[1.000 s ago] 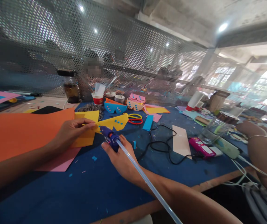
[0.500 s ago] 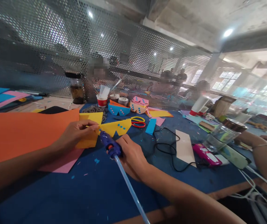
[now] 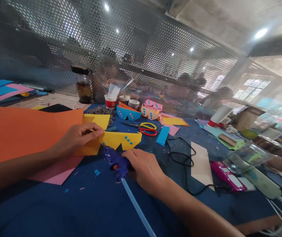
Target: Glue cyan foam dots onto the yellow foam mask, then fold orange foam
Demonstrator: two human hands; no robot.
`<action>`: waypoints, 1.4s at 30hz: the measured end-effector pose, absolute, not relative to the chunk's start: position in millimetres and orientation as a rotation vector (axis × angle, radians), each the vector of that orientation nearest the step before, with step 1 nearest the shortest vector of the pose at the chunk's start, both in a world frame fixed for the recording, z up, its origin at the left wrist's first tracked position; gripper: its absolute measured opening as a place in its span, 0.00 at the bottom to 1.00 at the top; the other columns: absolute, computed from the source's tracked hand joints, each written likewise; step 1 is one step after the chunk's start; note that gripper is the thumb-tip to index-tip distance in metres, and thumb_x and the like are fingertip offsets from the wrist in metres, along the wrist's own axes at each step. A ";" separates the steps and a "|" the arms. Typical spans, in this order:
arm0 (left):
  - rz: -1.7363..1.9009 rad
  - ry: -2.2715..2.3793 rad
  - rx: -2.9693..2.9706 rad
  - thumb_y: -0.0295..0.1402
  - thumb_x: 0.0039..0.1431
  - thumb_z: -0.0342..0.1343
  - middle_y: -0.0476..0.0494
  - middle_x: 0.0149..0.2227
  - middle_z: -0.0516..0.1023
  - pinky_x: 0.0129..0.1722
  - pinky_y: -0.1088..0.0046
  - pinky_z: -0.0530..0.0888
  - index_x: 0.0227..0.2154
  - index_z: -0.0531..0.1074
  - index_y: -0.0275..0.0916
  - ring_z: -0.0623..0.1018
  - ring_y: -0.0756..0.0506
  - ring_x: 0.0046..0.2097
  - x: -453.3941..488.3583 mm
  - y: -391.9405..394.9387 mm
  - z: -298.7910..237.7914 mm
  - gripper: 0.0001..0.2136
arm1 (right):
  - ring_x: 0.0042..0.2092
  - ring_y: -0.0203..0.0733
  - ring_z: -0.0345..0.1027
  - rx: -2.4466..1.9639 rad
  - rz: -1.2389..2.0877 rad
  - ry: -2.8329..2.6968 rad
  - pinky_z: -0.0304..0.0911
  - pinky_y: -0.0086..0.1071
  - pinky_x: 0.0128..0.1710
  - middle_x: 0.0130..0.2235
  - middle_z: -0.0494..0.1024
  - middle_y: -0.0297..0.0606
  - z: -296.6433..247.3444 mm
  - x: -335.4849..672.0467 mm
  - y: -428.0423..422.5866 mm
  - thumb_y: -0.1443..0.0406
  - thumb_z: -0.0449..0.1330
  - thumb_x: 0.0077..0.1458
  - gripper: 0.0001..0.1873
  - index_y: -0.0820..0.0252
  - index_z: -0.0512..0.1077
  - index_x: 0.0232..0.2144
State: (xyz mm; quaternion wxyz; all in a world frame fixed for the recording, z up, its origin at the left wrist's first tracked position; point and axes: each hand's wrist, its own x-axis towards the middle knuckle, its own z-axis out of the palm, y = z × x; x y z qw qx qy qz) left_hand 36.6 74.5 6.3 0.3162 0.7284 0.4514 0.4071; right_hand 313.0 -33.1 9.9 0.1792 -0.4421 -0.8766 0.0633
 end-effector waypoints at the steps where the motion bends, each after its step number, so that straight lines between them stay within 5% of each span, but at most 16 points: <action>1: 1.066 1.190 1.929 0.52 0.60 0.60 0.46 0.30 0.83 0.39 0.66 0.74 0.32 0.83 0.45 0.80 0.40 0.36 36.8 74.2 6.4 0.16 | 0.50 0.47 0.76 -1.247 0.158 -2.481 0.66 0.35 0.48 0.50 0.82 0.41 11.2 313.4 -33.4 0.79 0.60 0.52 0.25 0.56 0.71 0.52; 21: 1.079 1.124 1.978 0.50 0.61 0.59 0.44 0.36 0.84 0.45 0.62 0.74 0.32 0.82 0.43 0.80 0.39 0.39 39.1 68.4 12.1 0.17 | 0.41 0.47 0.73 -1.269 -0.391 -2.537 0.63 0.36 0.39 0.39 0.81 0.40 31.6 311.0 -37.0 0.79 0.59 0.57 0.20 0.57 0.76 0.49; 35: 1.045 1.185 1.940 0.54 0.57 0.61 0.45 0.34 0.85 0.39 0.67 0.75 0.33 0.83 0.43 0.80 0.41 0.36 38.3 74.4 5.2 0.19 | 0.47 0.47 0.78 -1.204 0.134 -2.270 0.66 0.35 0.45 0.48 0.84 0.42 18.1 310.3 -37.5 0.70 0.61 0.63 0.15 0.56 0.74 0.52; 42: 1.045 1.201 1.874 0.54 0.56 0.61 0.45 0.31 0.84 0.35 0.67 0.73 0.34 0.83 0.43 0.79 0.41 0.34 39.2 70.4 9.7 0.19 | 0.43 0.46 0.80 -1.337 0.217 -2.147 0.67 0.32 0.41 0.44 0.85 0.37 12.6 306.8 -38.1 0.68 0.65 0.61 0.13 0.54 0.75 0.48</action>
